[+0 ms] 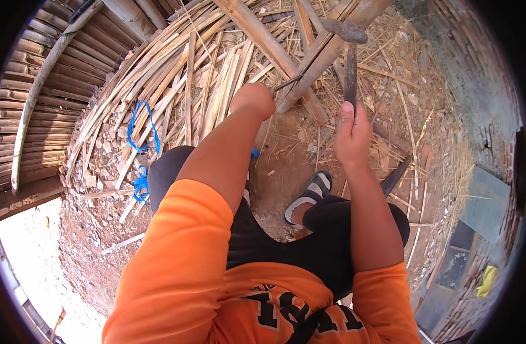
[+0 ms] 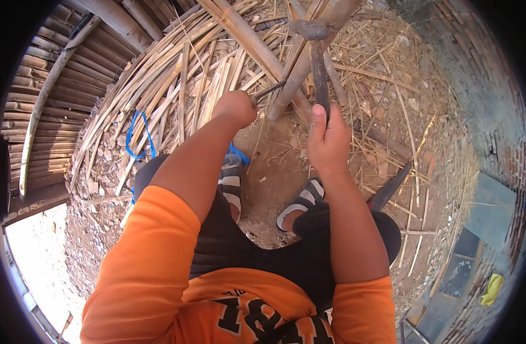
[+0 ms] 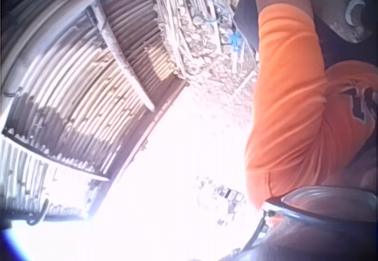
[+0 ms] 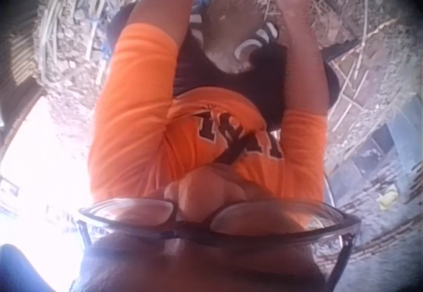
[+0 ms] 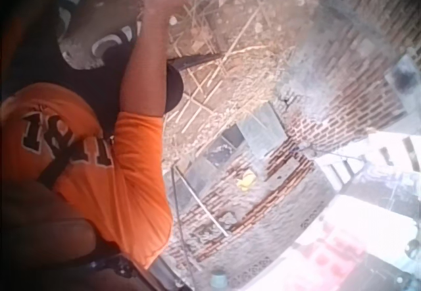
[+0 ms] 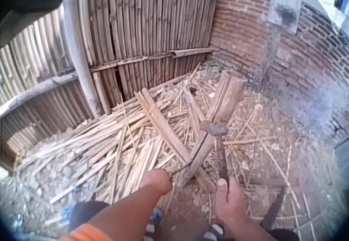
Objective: The person splits a piece of bamboo by driving a metal tool into it with a hammer and then pulling the segments apart by hand.
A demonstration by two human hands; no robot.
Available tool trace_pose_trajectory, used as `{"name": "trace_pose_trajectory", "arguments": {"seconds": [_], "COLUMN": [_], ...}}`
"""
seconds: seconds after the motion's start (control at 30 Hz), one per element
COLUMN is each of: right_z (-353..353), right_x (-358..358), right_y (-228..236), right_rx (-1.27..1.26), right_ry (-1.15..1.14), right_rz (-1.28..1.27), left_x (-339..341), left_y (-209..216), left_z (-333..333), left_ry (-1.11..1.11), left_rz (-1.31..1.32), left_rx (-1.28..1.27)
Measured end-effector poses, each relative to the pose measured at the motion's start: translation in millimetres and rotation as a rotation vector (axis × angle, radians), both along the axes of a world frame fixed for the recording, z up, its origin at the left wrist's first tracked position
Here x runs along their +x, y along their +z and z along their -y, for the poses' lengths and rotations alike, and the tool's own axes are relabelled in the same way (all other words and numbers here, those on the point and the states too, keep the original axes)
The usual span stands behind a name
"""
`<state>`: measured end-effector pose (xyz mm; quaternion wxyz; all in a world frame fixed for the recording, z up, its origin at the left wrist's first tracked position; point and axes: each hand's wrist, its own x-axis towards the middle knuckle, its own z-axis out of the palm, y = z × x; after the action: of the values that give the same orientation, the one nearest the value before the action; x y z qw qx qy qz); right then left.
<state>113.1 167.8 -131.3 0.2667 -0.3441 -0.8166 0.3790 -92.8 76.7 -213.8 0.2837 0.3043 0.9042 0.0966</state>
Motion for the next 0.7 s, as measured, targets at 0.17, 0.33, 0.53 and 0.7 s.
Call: {"name": "trace_pose_trajectory", "arguments": {"seconds": [0.17, 0.33, 0.53, 0.7], "right_z": [-5, 3, -2, 0], "right_x": [25, 0, 13, 3], "right_y": [-64, -8, -61, -25], "right_rx": [0.053, 0.104, 0.072, 0.013], "right_ry": [0.018, -0.002, 0.059, 0.002], "right_rz": [0.367, 0.163, 0.496, 0.318], "left_x": [8, 4, 1, 5], "left_y": [3, 10, -5, -10], "left_z": [-2, -1, -5, -4], "left_ry": [-0.013, 0.014, -0.095, -0.045], "left_rz": [-0.018, 0.028, -0.011, -0.015], "left_rx": [0.039, 0.036, 0.028, 0.032]}}
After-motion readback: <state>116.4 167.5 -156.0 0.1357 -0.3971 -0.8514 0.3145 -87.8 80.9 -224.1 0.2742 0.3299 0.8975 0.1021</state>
